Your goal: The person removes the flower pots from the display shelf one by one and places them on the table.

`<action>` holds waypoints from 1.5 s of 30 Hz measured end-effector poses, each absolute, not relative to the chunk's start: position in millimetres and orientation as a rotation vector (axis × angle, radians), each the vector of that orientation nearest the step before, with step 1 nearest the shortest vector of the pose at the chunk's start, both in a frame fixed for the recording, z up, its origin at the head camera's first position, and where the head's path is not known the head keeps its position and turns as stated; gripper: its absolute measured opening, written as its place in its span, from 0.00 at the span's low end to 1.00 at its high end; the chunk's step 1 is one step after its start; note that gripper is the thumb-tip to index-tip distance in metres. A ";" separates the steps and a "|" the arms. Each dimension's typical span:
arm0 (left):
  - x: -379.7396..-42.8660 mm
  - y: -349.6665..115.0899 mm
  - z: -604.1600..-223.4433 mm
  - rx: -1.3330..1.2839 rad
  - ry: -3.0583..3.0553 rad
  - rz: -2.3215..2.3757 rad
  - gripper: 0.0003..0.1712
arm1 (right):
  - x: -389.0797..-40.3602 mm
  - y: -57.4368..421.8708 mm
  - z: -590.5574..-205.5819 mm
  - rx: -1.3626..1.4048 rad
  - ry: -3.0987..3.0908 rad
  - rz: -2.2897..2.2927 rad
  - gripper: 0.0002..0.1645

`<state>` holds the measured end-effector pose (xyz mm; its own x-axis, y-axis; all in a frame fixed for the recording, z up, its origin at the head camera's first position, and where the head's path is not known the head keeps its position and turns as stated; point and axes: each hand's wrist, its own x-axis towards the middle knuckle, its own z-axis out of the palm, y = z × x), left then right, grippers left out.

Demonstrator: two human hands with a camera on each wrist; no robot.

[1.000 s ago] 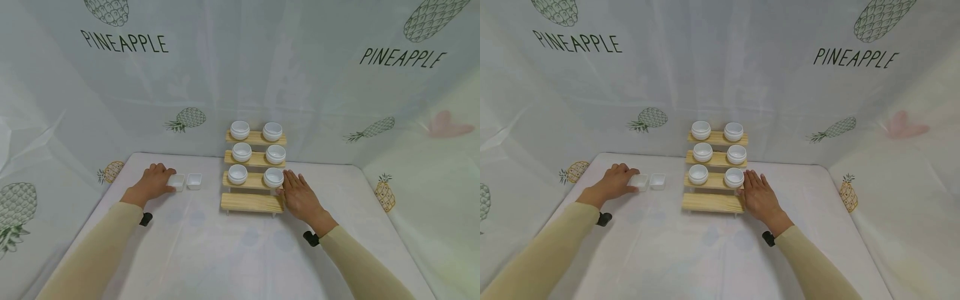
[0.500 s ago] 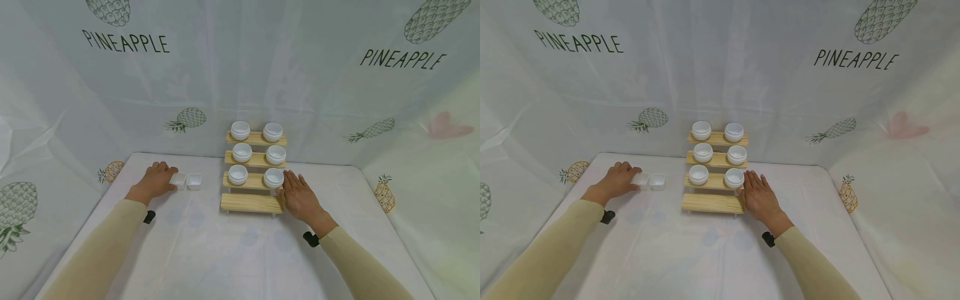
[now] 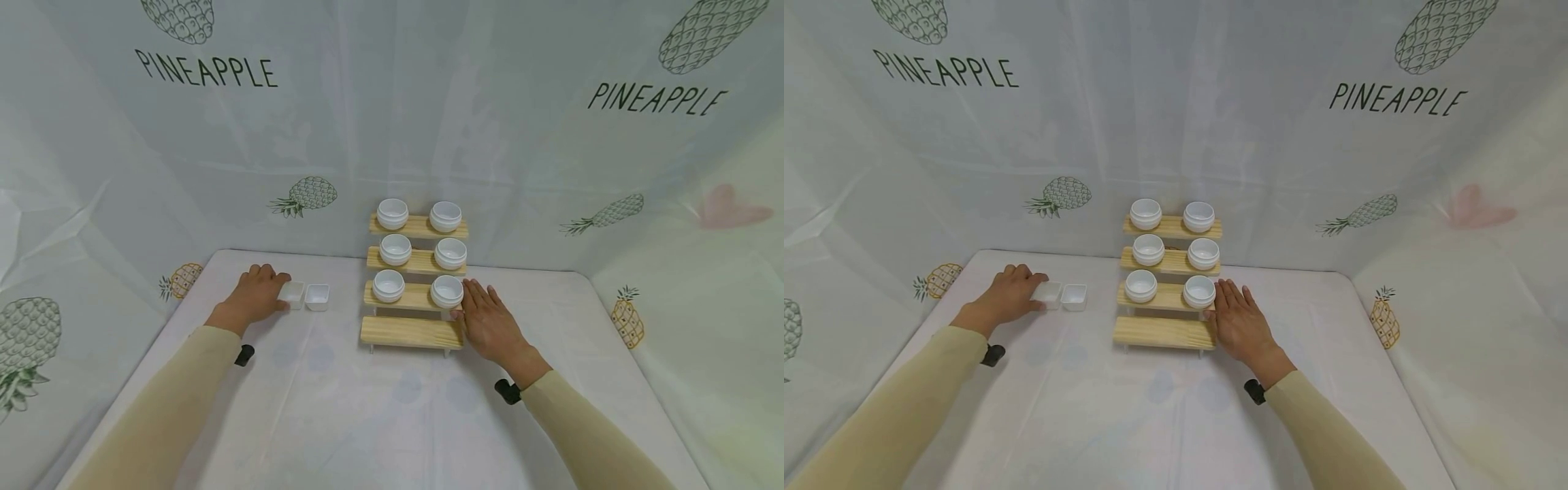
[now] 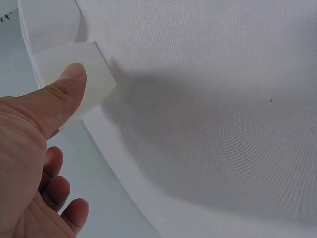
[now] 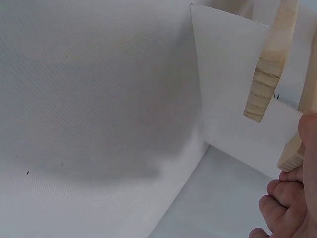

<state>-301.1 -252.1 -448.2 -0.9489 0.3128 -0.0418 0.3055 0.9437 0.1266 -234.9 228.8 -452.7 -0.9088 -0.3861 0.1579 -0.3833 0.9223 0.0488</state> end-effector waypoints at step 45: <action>-251.9 -109.1 -372.6 1.035 3.501 0.429 0.22 | -235.1 230.0 -452.8 0.590 -2.929 -0.008 0.42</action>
